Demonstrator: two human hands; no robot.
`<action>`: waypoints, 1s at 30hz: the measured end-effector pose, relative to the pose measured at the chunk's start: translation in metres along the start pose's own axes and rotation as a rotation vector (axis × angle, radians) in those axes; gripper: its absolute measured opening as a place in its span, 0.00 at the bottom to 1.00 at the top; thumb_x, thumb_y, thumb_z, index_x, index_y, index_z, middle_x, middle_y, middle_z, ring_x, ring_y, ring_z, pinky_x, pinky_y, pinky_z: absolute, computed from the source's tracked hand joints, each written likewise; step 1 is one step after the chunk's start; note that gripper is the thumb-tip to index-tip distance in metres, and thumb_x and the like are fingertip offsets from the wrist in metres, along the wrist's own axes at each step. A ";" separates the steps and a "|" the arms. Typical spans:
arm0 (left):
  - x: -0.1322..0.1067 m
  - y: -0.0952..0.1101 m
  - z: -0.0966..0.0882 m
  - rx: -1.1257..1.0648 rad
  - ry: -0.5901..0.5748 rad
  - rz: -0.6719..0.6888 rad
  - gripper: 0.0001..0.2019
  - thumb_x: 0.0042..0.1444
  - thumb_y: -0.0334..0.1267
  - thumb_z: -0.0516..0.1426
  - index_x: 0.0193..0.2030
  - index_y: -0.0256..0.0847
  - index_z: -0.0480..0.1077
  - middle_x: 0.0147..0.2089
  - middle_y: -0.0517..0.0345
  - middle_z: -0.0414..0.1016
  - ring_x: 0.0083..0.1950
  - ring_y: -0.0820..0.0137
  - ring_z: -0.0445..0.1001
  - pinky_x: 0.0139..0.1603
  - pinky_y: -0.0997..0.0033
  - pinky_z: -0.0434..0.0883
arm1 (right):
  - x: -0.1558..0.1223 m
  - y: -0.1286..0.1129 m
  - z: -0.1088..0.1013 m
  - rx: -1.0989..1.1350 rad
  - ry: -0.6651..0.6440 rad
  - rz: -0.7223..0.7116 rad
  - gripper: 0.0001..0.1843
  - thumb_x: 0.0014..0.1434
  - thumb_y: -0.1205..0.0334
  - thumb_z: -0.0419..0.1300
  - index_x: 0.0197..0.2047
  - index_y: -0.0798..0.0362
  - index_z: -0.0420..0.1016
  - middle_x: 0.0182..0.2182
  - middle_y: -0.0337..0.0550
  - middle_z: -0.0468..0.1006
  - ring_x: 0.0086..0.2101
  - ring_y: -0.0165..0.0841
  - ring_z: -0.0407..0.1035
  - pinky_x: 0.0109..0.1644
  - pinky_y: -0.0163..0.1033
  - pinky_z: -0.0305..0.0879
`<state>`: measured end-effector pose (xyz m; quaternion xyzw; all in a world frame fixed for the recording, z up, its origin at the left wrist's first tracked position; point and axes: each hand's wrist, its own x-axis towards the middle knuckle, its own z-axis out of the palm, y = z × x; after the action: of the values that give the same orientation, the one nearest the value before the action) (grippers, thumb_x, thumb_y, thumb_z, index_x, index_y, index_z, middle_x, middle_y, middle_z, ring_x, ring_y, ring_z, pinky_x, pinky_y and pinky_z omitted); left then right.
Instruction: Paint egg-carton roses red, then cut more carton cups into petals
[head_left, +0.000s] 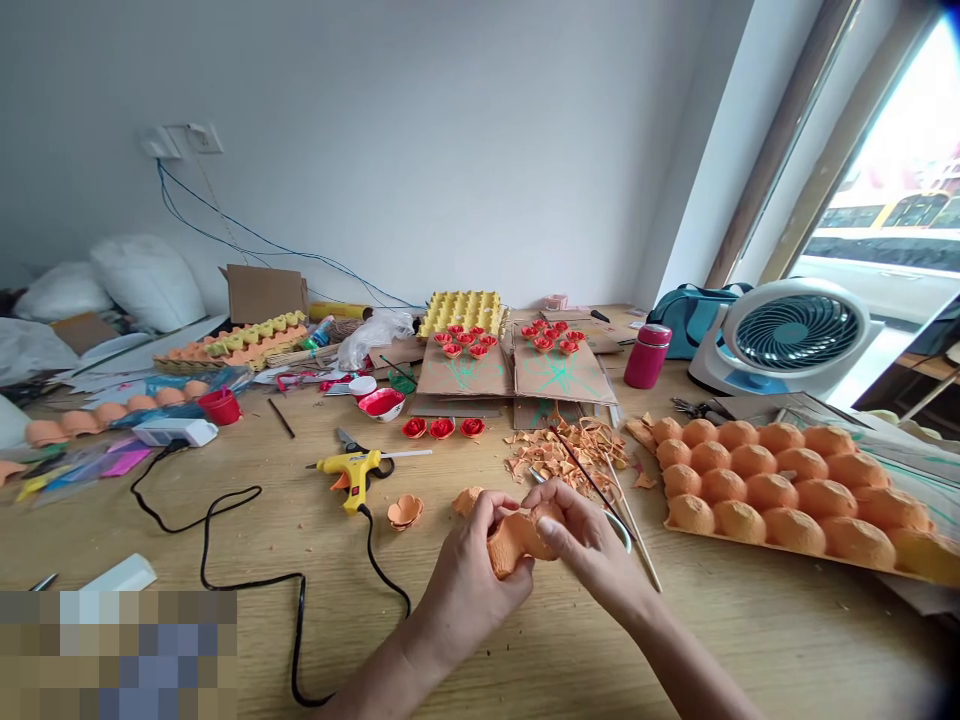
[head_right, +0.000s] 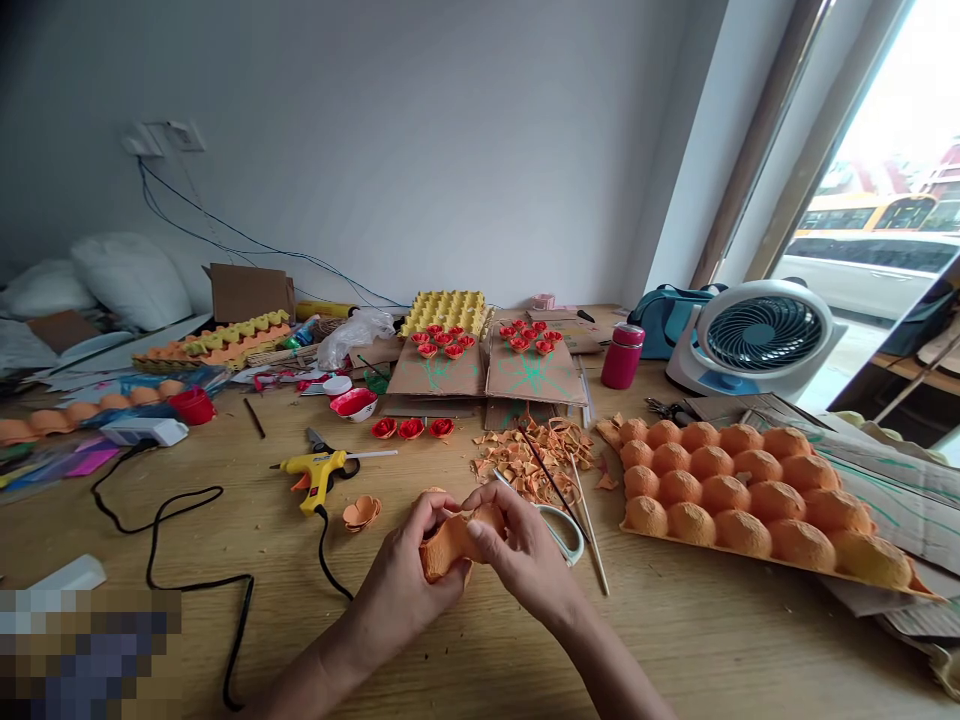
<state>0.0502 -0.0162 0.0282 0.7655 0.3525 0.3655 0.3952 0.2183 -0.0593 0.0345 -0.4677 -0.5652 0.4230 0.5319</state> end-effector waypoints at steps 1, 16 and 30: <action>-0.002 0.001 0.001 0.039 0.001 0.005 0.21 0.49 0.27 0.59 0.49 0.45 0.63 0.44 0.55 0.78 0.42 0.63 0.80 0.42 0.66 0.75 | 0.000 0.000 0.003 0.056 0.027 0.036 0.24 0.60 0.36 0.62 0.41 0.50 0.72 0.31 0.37 0.71 0.30 0.31 0.62 0.33 0.34 0.58; -0.020 0.020 0.012 0.065 -0.129 0.147 0.25 0.44 0.25 0.59 0.49 0.47 0.61 0.41 0.59 0.76 0.38 0.66 0.76 0.41 0.69 0.73 | 0.003 0.011 0.004 0.569 0.096 0.281 0.29 0.53 0.39 0.67 0.20 0.51 0.60 0.18 0.31 0.56 0.20 0.25 0.50 0.24 0.32 0.51; -0.012 0.032 -0.020 -0.552 -0.467 -0.137 0.23 0.46 0.30 0.60 0.51 0.47 0.66 0.36 0.61 0.73 0.33 0.72 0.72 0.34 0.74 0.70 | 0.007 0.008 -0.020 0.642 -0.091 0.269 0.32 0.54 0.29 0.61 0.22 0.47 0.55 0.13 0.25 0.47 0.13 0.24 0.42 0.16 0.31 0.44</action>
<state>0.0359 -0.0331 0.0603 0.6674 0.1916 0.2350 0.6801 0.2392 -0.0513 0.0293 -0.3276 -0.3599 0.6657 0.5657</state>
